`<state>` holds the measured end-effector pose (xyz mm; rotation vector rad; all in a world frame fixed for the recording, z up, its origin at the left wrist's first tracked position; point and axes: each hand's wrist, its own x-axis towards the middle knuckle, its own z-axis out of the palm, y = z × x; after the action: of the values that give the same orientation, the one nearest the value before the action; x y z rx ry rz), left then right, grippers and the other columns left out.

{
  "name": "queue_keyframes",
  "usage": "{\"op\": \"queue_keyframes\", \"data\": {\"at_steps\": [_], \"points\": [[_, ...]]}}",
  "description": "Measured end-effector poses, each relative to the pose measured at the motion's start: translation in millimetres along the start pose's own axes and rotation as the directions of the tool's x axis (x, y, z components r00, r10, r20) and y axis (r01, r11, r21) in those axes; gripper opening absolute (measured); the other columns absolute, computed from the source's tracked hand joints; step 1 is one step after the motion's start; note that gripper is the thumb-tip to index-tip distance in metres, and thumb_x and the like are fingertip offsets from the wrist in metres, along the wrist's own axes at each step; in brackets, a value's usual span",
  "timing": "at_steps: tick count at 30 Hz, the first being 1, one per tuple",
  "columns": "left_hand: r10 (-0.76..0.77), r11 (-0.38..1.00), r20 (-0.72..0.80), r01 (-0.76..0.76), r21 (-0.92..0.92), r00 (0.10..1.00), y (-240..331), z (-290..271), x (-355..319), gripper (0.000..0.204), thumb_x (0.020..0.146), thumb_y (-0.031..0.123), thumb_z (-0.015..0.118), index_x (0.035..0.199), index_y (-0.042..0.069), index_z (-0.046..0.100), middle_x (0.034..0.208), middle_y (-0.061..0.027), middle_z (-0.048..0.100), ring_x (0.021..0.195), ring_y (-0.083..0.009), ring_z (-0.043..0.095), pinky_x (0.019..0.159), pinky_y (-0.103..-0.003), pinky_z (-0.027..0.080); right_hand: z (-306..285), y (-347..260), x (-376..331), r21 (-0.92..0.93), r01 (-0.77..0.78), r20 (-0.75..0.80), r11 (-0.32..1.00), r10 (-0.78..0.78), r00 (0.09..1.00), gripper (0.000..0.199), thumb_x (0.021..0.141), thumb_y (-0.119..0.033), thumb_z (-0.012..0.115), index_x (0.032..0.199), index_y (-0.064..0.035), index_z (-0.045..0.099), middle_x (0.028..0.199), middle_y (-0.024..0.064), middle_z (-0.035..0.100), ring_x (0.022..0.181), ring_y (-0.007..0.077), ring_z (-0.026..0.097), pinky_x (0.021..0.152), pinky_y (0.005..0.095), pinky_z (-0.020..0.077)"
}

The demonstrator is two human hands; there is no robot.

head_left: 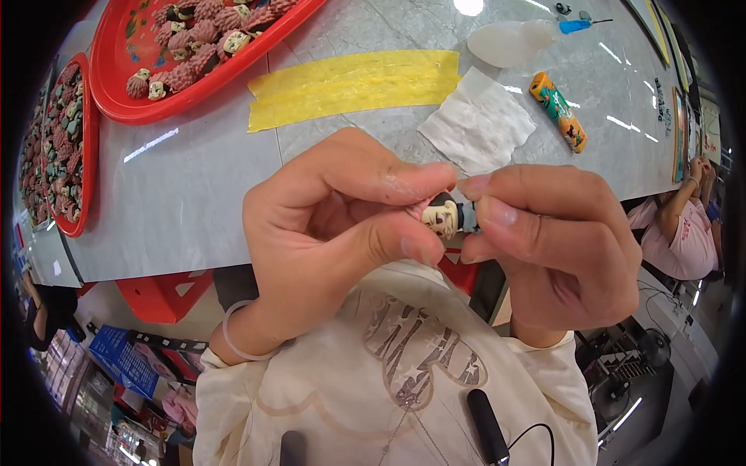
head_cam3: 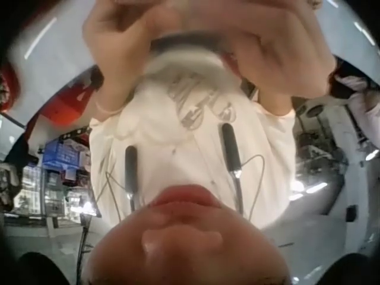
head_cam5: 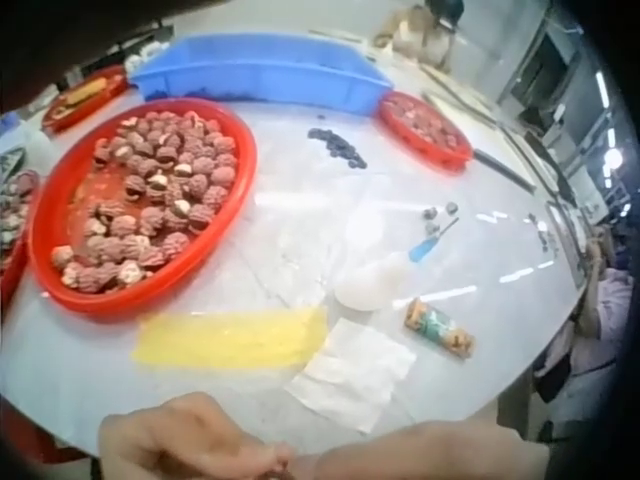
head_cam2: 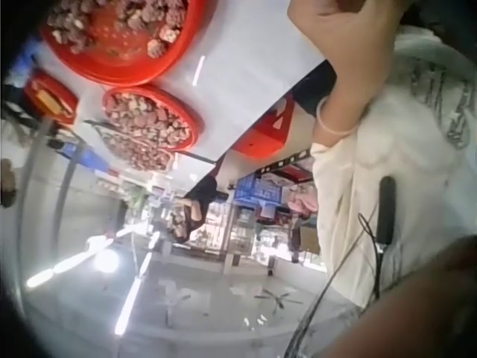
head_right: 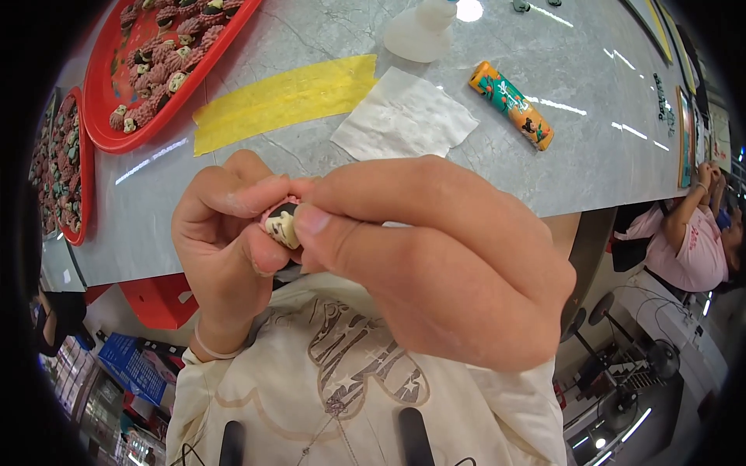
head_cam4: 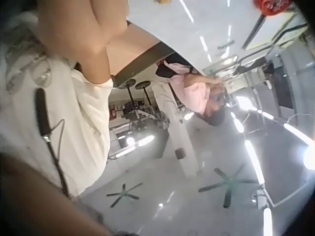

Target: The person assembles miniature figurines by picking head pieces from a tray, applying adhesive from a dispenser bottle, attaching body pieces by hand, and placing the assembled figurines into another tray.

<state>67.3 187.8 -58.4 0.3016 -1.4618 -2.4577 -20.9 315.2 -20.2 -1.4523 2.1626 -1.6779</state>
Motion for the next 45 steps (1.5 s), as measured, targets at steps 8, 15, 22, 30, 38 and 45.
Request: {"op": "queue_keyframes", "data": {"at_steps": [8, 15, 22, 30, 38, 45], "points": [[-0.137, 0.99, -0.119, 0.14, 0.013, 0.983, 15, 12, 6, 0.041, 0.066, 0.027, 0.069, 0.089, -0.002, 0.052, 0.085, -0.0127, 0.054, 0.07, -0.0149, 0.054, 0.063, -0.024, 0.045, 10, 10, -3, -0.049, 0.086, -0.018, 0.995, -0.087, 0.996, 0.03, 0.059, 0.005, 0.068, 0.086, -0.0019, 0.058, 0.08, 0.0154, 0.052, 0.065, 0.0153, 0.054, 0.049, 0.0177, 0.0433], [0.044, 0.996, 0.069, -0.038, -0.083, 0.997, 10, -12, 9, 0.043, 0.069, 0.025, 0.068, 0.096, -0.002, 0.048, 0.093, -0.0168, 0.052, 0.077, -0.0222, 0.056, 0.063, -0.029, 0.048, 7, 9, -1, -0.12, 0.005, 0.025, 0.993, -0.002, 1.0, 0.029, 0.069, -0.018, 0.066, 0.093, -0.0035, 0.058, 0.082, 0.0107, 0.046, 0.069, 0.0158, 0.045, 0.058, 0.0232, 0.0382], [0.231, 0.973, 0.071, -0.23, -0.032, 0.97, 40, -50, 2, 0.047, 0.07, 0.022, 0.065, 0.105, -0.001, 0.044, 0.092, -0.0201, 0.051, 0.073, -0.0278, 0.057, 0.055, -0.029, 0.047, 0, 17, -11, -0.114, -0.062, -0.201, 0.991, 0.038, 0.979, 0.026, 0.073, -0.017, 0.062, 0.088, 0.0025, 0.057, 0.075, 0.0124, 0.051, 0.066, 0.0197, 0.047, 0.06, 0.025, 0.0367], [0.679, -0.121, 0.028, 0.074, 0.99, 0.734, 140, -147, 6, 0.025, 0.076, -0.003, 0.046, 0.098, 0.001, 0.055, 0.094, -0.0084, 0.058, 0.087, -0.0164, 0.054, 0.074, -0.026, 0.042, -12, 26, -20, -0.058, -0.168, -0.275, 0.984, 0.147, 0.95, 0.019, 0.079, -0.01, 0.054, 0.09, 0.0051, 0.054, 0.078, 0.0122, 0.05, 0.07, 0.0167, 0.045, 0.059, 0.0229, 0.0359], [0.27, -0.031, 0.263, -0.264, 0.964, 0.926, 107, -110, 78, 0.021, 0.074, -0.004, 0.047, 0.093, 0.001, 0.055, 0.088, -0.0076, 0.058, 0.08, -0.0165, 0.057, 0.071, -0.025, 0.043, -22, 32, -12, -0.119, -0.176, -0.24, 0.977, 0.144, 0.96, 0.015, 0.08, 0.001, 0.046, 0.093, 0.0056, 0.052, 0.088, 0.0098, 0.049, 0.072, 0.012, 0.044, 0.061, 0.0201, 0.0347], [0.076, 0.243, 0.124, -0.139, 0.96, 0.989, 111, -122, 79, 0.01, 0.073, 0.002, 0.053, 0.083, 0.001, 0.053, 0.076, -0.0113, 0.054, 0.073, -0.0214, 0.054, 0.066, -0.031, 0.042, -42, 39, -19, -0.173, -0.279, -0.344, 0.945, 0.207, 0.916, 0.015, 0.081, 0.0, 0.047, 0.094, 0.0056, 0.053, 0.088, 0.0072, 0.051, 0.076, 0.0103, 0.048, 0.067, 0.0194, 0.0373]]}}
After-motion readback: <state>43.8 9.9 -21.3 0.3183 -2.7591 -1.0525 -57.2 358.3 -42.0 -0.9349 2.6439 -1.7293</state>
